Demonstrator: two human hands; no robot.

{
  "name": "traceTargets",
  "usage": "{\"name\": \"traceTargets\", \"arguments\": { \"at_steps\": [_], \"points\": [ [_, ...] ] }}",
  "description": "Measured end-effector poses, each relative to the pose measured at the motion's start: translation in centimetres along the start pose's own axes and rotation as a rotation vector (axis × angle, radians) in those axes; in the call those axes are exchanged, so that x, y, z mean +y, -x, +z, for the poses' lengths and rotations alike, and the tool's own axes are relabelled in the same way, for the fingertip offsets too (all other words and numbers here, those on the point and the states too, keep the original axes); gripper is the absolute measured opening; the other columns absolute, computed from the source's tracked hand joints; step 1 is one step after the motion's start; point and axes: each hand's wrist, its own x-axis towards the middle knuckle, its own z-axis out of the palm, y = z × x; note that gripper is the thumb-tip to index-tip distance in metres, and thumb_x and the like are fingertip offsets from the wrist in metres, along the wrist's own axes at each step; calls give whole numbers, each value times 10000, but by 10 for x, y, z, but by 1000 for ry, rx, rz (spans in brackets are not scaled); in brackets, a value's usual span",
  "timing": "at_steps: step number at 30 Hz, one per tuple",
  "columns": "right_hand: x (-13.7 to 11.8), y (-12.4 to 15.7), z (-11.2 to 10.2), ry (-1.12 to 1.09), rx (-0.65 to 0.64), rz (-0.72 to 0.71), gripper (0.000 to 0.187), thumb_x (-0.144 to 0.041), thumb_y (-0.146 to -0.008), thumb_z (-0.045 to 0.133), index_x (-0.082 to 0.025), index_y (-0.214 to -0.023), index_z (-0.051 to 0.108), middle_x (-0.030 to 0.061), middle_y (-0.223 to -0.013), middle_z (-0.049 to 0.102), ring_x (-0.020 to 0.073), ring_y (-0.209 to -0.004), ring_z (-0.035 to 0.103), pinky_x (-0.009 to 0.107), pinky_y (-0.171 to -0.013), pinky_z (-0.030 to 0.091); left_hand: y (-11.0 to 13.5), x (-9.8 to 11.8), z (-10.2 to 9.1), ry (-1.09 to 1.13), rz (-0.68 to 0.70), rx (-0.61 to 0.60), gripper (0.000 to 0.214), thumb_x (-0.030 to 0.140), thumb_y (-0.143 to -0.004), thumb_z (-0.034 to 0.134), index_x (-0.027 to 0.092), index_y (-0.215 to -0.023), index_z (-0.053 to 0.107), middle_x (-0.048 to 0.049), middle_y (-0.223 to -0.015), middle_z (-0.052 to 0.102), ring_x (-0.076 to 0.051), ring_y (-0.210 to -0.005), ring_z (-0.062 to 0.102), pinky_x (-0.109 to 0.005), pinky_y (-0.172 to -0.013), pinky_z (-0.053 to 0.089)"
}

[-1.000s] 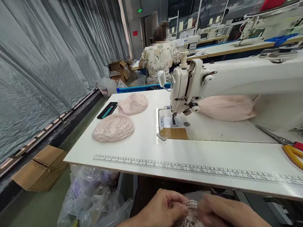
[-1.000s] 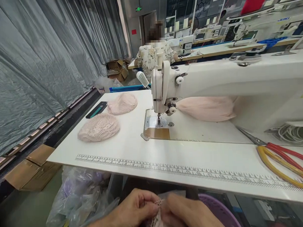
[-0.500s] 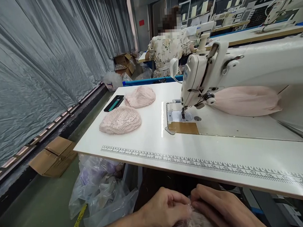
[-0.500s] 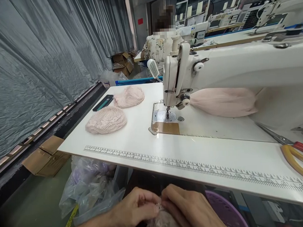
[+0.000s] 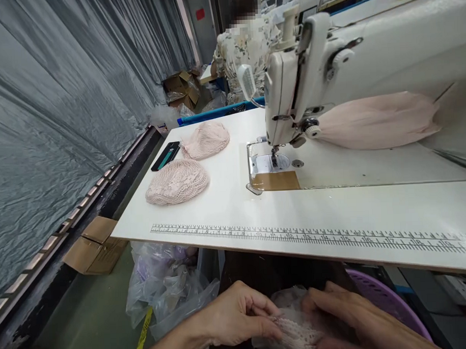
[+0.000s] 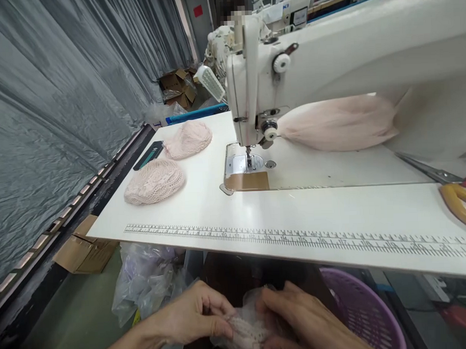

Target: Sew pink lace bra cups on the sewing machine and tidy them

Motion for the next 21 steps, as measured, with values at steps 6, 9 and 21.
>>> {"name": "traceTargets", "arguments": {
  "at_steps": [6, 9, 21],
  "points": [
    [-18, -6, -15, -105, -83, 0, 401, -251, -704, 765, -330, -1062, 603, -6, -1004, 646, 248, -1016, 609, 419, -940, 467, -1, 3, -6, -105, 2, -138, 543, 571, -645, 727, 119, -945, 742, -53, -700, 692, -136, -631, 593, -227, -670, 470],
    [-18, -12, -18, -186, -110, -155, 706, -213, -605, 849, -350, -1223, 536, 17, -1193, 605, 287, -1188, 514, 514, -1062, 302, -1, 6, -9, -210, -8, -196, 604, 631, -674, 678, 117, -988, 731, -84, -789, 716, -168, -700, 644, -233, -687, 487],
    [-19, -14, -19, -345, -239, 58, 132, -101, -716, 683, -230, -734, 656, -17, -822, 568, 191, -879, 572, 278, -766, 451, -1, 5, -14, -190, -31, -157, 480, 515, -659, 753, 130, -946, 736, -63, -788, 704, -136, -686, 606, -222, -681, 477]
  ]
}}
